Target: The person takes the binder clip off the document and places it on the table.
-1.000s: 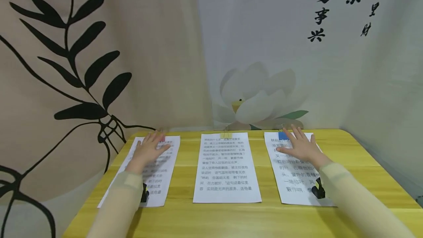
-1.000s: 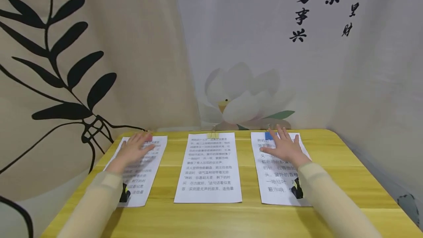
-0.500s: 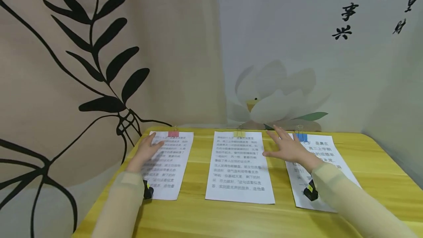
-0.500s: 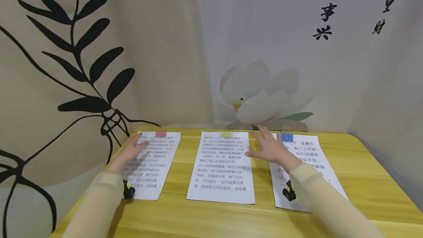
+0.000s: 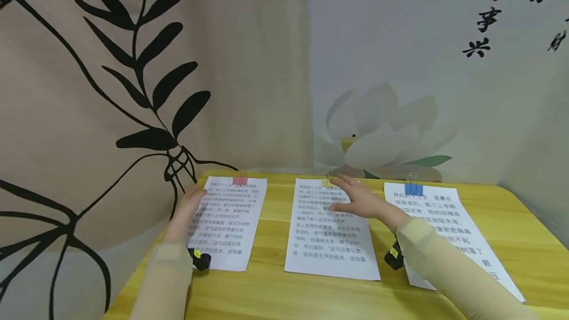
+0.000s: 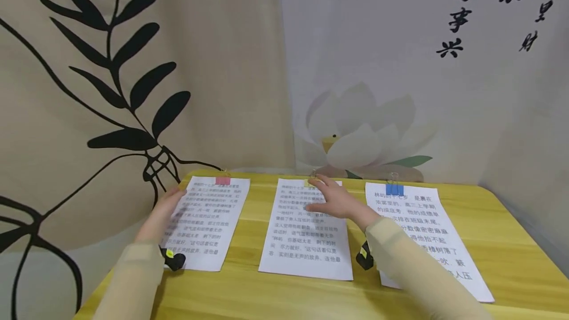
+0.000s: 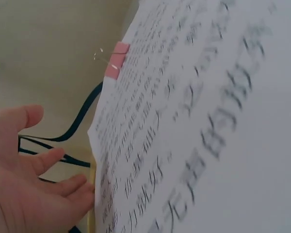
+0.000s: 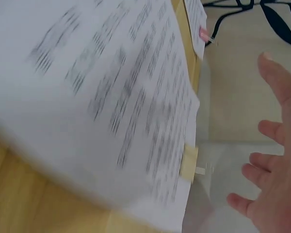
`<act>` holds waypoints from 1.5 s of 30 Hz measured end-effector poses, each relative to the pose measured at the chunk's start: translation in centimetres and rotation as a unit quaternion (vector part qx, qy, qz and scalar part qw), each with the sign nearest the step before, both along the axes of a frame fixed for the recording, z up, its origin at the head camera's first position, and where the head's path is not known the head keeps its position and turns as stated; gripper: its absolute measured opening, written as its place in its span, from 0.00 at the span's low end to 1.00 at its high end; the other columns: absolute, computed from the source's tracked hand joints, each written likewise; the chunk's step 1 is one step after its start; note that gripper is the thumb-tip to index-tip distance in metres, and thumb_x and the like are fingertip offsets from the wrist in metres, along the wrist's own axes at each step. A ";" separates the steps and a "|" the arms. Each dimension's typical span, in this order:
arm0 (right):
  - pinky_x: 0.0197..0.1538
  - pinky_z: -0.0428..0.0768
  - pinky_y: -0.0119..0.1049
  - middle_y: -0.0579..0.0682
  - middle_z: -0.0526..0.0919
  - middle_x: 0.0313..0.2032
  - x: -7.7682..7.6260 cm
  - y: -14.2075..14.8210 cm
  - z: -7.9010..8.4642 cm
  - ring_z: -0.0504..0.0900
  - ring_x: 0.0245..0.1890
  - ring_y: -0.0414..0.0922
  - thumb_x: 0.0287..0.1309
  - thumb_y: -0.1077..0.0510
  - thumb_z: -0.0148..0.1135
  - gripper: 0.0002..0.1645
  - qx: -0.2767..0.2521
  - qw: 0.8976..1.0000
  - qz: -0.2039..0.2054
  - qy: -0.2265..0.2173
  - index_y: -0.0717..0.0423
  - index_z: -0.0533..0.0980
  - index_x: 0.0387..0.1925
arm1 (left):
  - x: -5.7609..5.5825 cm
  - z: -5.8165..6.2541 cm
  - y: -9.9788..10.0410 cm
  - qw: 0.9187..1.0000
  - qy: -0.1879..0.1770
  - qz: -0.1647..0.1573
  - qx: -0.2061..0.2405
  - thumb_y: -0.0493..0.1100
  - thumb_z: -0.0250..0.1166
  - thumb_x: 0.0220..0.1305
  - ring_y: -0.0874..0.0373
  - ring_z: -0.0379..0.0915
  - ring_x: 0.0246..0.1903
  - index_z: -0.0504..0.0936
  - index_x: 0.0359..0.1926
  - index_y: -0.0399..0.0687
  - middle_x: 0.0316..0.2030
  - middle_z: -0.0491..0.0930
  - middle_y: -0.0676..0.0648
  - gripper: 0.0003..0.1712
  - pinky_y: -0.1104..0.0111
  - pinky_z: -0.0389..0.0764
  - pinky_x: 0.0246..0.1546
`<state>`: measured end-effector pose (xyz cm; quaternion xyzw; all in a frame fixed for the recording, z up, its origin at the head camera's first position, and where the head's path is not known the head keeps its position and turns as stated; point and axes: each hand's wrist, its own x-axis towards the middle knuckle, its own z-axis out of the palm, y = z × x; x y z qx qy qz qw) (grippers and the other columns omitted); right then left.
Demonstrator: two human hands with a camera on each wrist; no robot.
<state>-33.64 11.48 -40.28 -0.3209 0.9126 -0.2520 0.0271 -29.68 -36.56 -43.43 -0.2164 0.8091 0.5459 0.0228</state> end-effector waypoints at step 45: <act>0.66 0.52 0.65 0.45 0.63 0.70 4.7 -17.2 -4.9 0.61 0.69 0.45 0.55 0.36 0.64 0.37 0.155 0.978 0.141 0.024 0.37 0.70 0.65 | -2.2 -2.7 -0.4 0.997 0.064 0.016 0.044 0.46 0.54 0.70 0.44 0.71 0.52 0.58 0.69 0.28 0.59 0.68 0.30 0.35 0.57 0.74 0.53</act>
